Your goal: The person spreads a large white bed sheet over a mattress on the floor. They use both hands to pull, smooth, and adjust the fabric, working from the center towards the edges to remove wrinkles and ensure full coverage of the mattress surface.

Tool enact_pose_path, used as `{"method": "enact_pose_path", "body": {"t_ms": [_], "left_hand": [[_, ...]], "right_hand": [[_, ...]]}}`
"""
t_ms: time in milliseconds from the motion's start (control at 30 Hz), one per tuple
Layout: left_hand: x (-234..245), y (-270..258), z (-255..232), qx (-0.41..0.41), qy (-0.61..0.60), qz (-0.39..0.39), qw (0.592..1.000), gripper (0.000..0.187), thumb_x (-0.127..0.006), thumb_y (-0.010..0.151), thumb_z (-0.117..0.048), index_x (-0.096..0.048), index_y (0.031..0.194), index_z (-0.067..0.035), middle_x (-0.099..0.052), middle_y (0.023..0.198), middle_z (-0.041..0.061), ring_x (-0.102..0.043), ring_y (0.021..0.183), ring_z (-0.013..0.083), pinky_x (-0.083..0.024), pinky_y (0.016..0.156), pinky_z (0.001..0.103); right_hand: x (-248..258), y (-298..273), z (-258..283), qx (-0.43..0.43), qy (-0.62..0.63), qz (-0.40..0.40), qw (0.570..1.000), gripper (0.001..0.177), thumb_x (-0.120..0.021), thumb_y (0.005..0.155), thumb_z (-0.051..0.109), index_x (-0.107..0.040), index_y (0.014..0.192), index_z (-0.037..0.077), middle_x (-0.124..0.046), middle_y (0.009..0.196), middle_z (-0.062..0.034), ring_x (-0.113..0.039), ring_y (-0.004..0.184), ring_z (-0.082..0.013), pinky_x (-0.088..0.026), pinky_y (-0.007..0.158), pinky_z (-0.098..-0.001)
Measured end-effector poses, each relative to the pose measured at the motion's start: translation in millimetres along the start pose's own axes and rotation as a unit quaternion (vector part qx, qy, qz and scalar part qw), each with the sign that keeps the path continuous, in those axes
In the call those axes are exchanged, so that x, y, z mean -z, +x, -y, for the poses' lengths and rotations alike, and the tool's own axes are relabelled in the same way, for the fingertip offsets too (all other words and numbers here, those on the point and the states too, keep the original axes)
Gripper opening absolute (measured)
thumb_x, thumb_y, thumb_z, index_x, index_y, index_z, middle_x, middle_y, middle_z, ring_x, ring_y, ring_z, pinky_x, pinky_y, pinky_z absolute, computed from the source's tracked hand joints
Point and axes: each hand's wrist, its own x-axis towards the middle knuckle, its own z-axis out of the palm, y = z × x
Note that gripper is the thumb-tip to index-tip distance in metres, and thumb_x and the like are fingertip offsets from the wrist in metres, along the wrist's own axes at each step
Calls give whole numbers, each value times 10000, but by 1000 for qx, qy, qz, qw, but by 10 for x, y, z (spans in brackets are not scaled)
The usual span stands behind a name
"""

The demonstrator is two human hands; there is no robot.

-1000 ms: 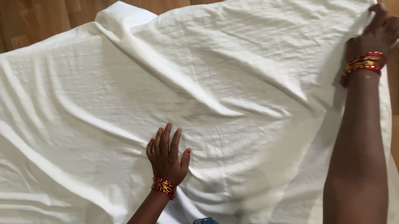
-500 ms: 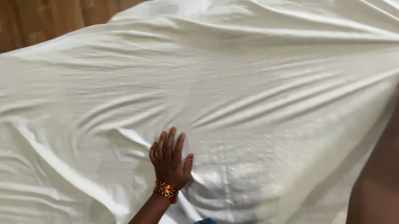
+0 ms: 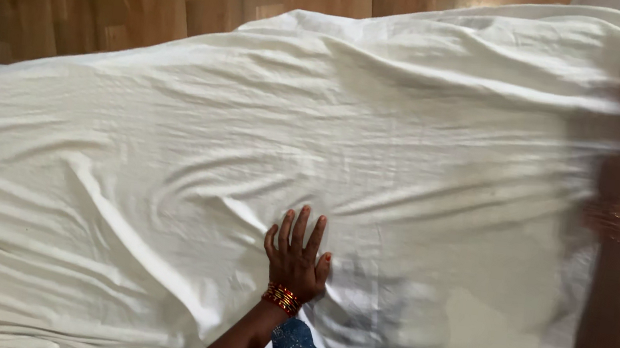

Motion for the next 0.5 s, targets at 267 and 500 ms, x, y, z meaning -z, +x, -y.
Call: {"method": "enact_pose_path", "body": {"t_ms": [267,500], "left_hand": [[27,62,24,-7,-34,-27,999,605,-477,989,-412,-456,1553,-194,-360,1650,113,-300,1521,330,-207,1194,590],[25,65,37,-14,-55,-43,997,589,-475,991,-408,-474,1540,-194,-371,1643,114,-304,1519,325,-200,1195,586]], "right_hand": [[-147,696,-14,-46,-103,-1,994,522,-608,668,-59,-780,1093,190,-485,1605,-198,-438,1415,-440,-312,1173,-532],[-88,721,-788,-231,128,63,962,462,-556,843,-126,-739,1203,98,-466,1661,-120,-564,1407,-346,-493,1122,-429]]}}
